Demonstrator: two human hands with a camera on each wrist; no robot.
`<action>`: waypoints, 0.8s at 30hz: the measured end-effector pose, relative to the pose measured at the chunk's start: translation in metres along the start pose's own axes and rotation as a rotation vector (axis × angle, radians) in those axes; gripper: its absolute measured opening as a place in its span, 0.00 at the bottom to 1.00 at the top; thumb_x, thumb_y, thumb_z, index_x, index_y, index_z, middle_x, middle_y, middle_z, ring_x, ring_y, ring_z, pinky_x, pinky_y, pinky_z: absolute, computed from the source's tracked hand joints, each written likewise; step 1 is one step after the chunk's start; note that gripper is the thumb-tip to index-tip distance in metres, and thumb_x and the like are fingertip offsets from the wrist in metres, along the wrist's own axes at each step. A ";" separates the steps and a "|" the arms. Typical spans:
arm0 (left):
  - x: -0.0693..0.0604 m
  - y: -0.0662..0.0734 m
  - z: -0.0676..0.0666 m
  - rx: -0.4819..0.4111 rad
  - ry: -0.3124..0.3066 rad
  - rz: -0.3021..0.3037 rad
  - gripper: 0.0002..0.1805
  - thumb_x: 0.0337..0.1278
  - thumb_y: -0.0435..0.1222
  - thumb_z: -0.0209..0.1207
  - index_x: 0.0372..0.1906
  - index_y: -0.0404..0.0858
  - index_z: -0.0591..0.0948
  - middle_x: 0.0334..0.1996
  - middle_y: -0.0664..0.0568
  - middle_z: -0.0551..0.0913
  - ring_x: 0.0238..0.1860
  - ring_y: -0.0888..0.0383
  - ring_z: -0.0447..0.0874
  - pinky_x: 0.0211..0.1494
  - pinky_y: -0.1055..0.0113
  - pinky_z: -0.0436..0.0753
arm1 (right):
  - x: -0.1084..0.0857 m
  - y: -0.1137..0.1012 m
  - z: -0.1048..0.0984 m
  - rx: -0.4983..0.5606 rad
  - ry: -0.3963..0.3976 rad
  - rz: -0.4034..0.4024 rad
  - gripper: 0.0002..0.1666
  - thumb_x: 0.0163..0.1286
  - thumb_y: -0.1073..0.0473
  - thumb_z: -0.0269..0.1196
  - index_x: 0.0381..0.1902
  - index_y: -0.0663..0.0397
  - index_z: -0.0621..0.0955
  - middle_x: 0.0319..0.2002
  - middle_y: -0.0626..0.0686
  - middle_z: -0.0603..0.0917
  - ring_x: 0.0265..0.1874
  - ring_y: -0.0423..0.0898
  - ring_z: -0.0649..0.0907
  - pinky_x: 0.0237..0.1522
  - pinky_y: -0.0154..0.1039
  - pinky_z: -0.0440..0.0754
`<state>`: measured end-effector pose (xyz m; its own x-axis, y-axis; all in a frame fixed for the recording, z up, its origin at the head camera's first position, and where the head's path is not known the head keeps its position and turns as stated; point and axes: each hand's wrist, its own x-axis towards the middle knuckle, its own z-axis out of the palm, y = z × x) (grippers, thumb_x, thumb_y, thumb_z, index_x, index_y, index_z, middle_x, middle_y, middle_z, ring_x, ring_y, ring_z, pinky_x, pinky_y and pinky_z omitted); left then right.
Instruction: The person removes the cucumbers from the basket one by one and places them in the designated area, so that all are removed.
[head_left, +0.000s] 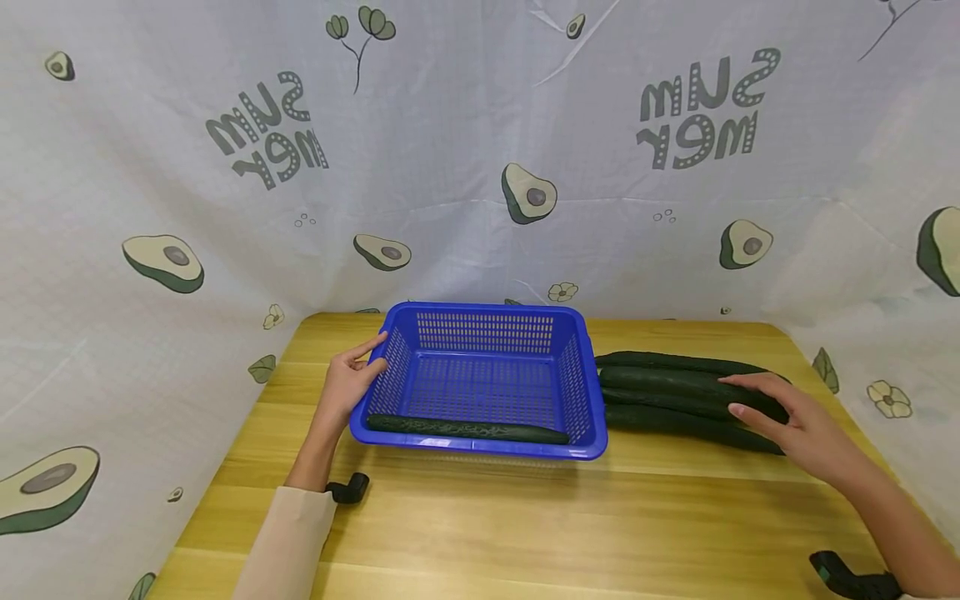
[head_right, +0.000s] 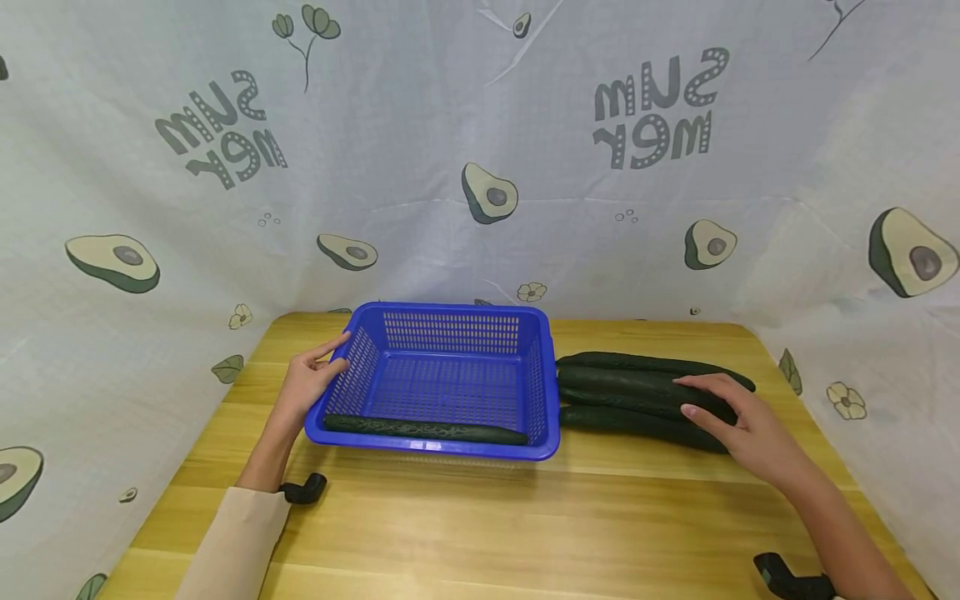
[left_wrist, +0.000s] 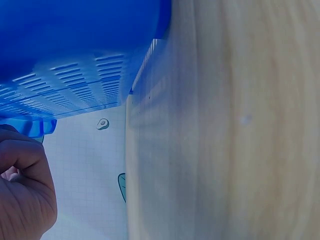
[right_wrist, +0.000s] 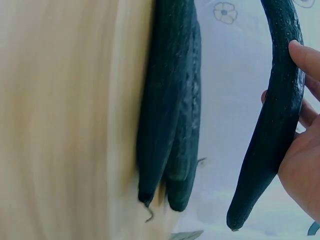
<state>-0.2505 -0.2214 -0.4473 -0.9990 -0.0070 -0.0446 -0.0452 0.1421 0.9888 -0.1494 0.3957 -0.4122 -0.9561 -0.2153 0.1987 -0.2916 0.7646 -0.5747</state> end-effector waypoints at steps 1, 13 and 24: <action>0.000 0.000 0.000 -0.005 -0.002 -0.007 0.31 0.66 0.33 0.61 0.73 0.53 0.76 0.14 0.55 0.81 0.19 0.58 0.85 0.27 0.63 0.87 | -0.002 0.002 0.000 -0.012 0.001 0.002 0.26 0.78 0.56 0.61 0.72 0.42 0.75 0.66 0.36 0.72 0.58 0.11 0.58 0.51 0.21 0.63; -0.013 0.024 0.002 -0.009 -0.019 -0.038 0.32 0.65 0.30 0.60 0.74 0.47 0.75 0.18 0.45 0.84 0.23 0.51 0.88 0.29 0.60 0.89 | -0.020 0.007 0.017 0.000 -0.042 -0.037 0.24 0.74 0.60 0.65 0.66 0.46 0.79 0.57 0.22 0.72 0.56 0.13 0.63 0.45 0.16 0.62; -0.013 0.026 0.003 -0.004 -0.020 -0.039 0.31 0.66 0.31 0.60 0.74 0.48 0.75 0.17 0.49 0.83 0.20 0.54 0.86 0.28 0.61 0.88 | -0.027 0.015 0.036 -0.025 -0.044 -0.048 0.22 0.71 0.62 0.67 0.62 0.46 0.82 0.55 0.28 0.76 0.53 0.12 0.66 0.42 0.16 0.67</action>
<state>-0.2383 -0.2148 -0.4213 -0.9963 0.0076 -0.0858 -0.0839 0.1385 0.9868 -0.1285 0.3912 -0.4547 -0.9414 -0.2784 0.1902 -0.3371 0.7676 -0.5451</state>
